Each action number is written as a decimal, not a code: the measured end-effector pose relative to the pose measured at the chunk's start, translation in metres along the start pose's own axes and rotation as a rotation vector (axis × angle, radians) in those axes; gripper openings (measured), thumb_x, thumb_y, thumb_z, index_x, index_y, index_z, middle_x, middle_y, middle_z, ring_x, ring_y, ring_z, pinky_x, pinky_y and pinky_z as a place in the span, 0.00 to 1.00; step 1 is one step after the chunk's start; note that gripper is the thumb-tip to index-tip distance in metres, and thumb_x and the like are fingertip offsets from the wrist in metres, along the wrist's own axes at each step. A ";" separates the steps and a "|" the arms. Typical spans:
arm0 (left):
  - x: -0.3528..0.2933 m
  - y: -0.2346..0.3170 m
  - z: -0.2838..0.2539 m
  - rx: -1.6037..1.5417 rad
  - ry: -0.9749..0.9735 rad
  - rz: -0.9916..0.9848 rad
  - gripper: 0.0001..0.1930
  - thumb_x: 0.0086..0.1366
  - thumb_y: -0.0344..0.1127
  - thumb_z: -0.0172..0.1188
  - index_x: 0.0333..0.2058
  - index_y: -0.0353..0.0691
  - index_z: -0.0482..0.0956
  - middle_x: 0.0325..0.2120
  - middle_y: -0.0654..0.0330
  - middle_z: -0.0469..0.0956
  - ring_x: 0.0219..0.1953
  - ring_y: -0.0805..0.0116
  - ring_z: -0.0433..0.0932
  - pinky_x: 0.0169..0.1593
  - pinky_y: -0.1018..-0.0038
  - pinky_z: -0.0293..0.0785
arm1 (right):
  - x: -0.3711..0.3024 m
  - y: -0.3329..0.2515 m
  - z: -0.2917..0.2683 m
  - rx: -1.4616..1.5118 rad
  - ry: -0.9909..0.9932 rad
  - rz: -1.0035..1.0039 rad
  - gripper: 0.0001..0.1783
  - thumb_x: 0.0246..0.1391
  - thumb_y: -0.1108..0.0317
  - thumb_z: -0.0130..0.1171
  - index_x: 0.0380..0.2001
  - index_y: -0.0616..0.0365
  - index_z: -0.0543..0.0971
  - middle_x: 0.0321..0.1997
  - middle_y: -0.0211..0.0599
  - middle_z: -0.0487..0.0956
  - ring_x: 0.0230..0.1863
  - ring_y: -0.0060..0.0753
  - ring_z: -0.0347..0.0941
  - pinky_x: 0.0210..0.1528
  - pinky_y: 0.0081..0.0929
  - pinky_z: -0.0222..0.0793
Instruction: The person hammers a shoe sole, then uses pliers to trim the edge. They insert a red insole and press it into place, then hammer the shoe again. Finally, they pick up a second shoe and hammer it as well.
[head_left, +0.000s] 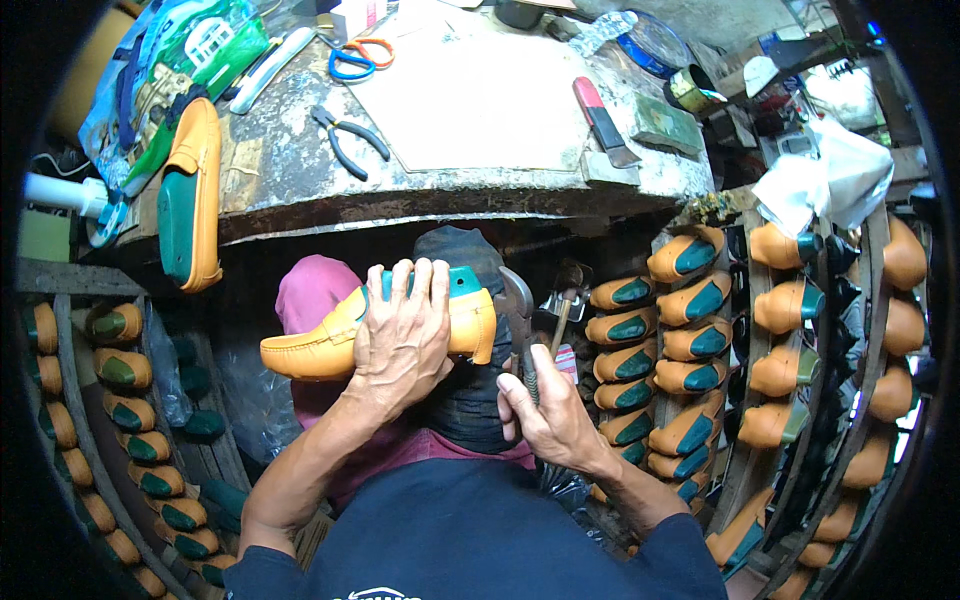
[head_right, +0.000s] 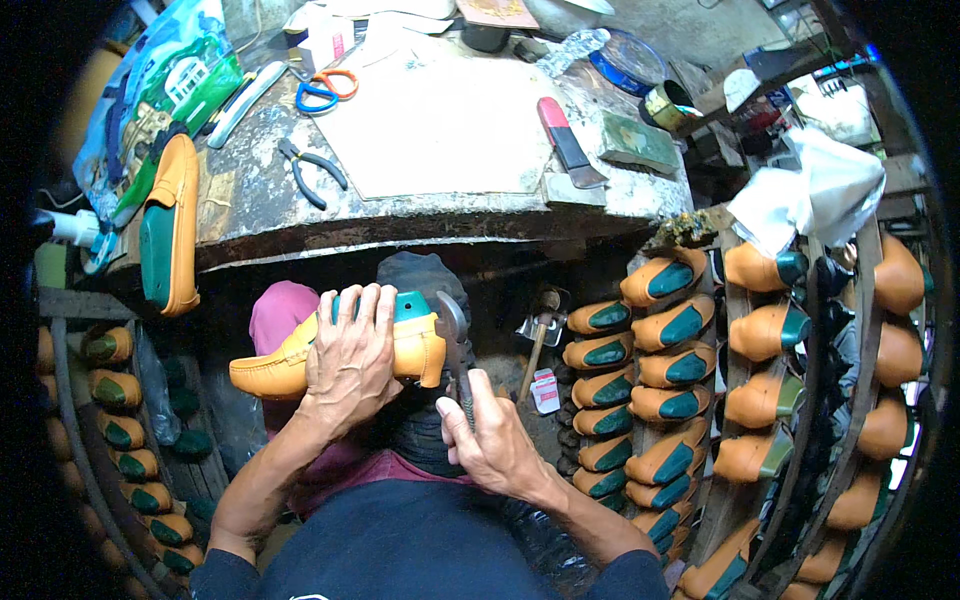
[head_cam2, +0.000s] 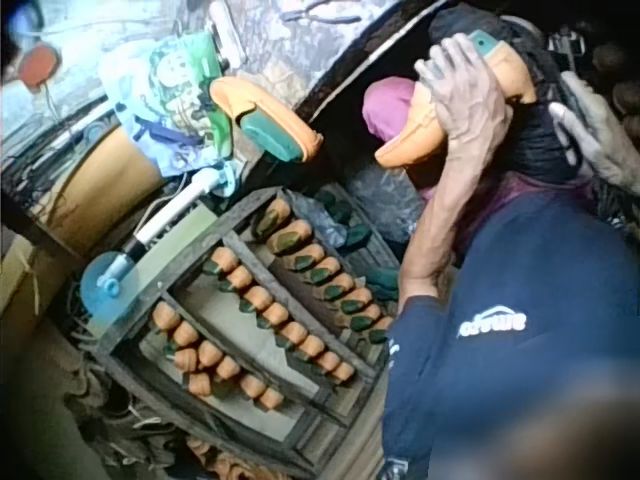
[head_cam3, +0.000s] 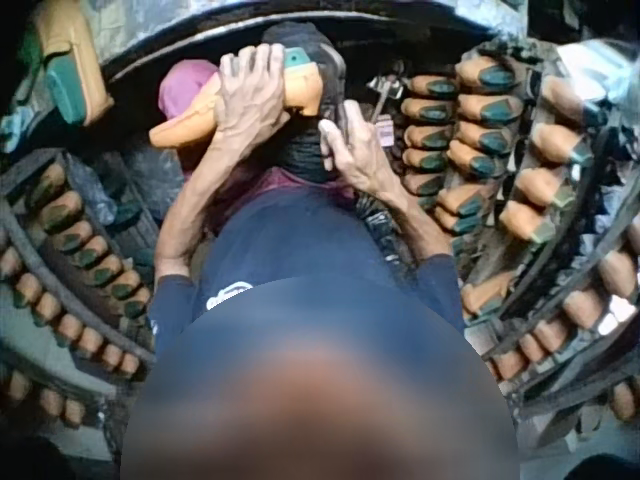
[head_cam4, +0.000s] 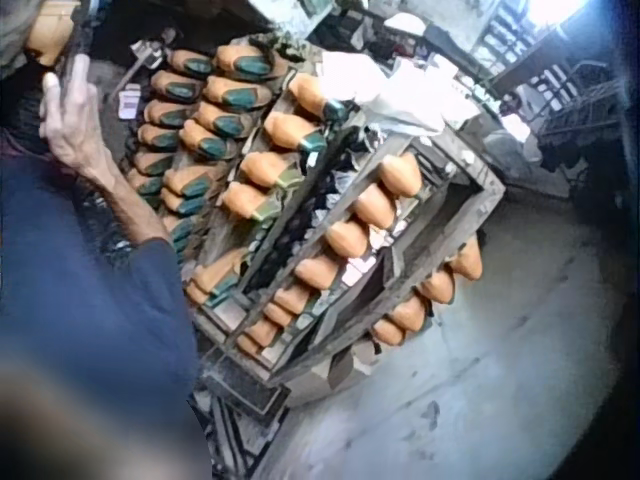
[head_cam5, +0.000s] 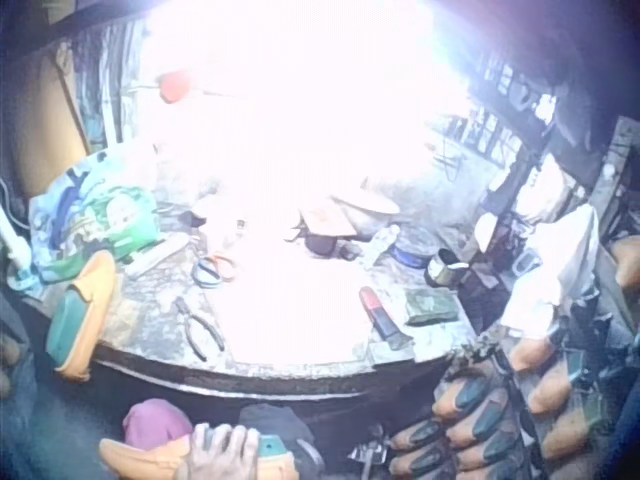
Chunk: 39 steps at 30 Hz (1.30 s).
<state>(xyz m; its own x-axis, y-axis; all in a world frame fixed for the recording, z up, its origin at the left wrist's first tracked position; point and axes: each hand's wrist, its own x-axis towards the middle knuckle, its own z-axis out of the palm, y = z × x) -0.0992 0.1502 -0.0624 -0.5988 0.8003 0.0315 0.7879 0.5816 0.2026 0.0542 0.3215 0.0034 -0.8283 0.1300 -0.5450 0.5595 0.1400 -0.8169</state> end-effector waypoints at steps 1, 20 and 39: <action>0.001 0.001 0.001 -0.002 -0.005 -0.002 0.58 0.41 0.48 0.84 0.70 0.26 0.71 0.59 0.47 0.75 0.65 0.47 0.73 0.72 0.42 0.65 | -0.001 -0.002 -0.003 -0.077 0.034 -0.028 0.10 0.81 0.68 0.56 0.51 0.64 0.69 0.22 0.40 0.81 0.20 0.39 0.82 0.26 0.41 0.77; 0.002 0.006 0.006 0.016 0.008 -0.043 0.60 0.37 0.44 0.85 0.71 0.29 0.70 0.63 0.47 0.76 0.68 0.46 0.73 0.76 0.46 0.62 | 0.000 -0.043 -0.011 -0.424 0.103 -0.252 0.12 0.76 0.69 0.58 0.48 0.68 0.70 0.25 0.67 0.81 0.31 0.81 0.80 0.34 0.65 0.73; 0.002 0.005 0.005 -0.018 0.013 0.002 0.56 0.42 0.45 0.83 0.70 0.27 0.71 0.59 0.47 0.75 0.65 0.45 0.73 0.72 0.43 0.64 | 0.006 -0.002 -0.010 -0.520 0.033 -0.215 0.13 0.76 0.67 0.59 0.49 0.65 0.69 0.25 0.60 0.75 0.32 0.70 0.77 0.37 0.60 0.67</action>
<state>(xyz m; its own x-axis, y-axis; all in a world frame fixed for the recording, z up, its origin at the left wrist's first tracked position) -0.0956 0.1560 -0.0665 -0.5994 0.7993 0.0441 0.7863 0.5775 0.2198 0.0480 0.3319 0.0037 -0.9286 0.0744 -0.3637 0.3262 0.6310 -0.7038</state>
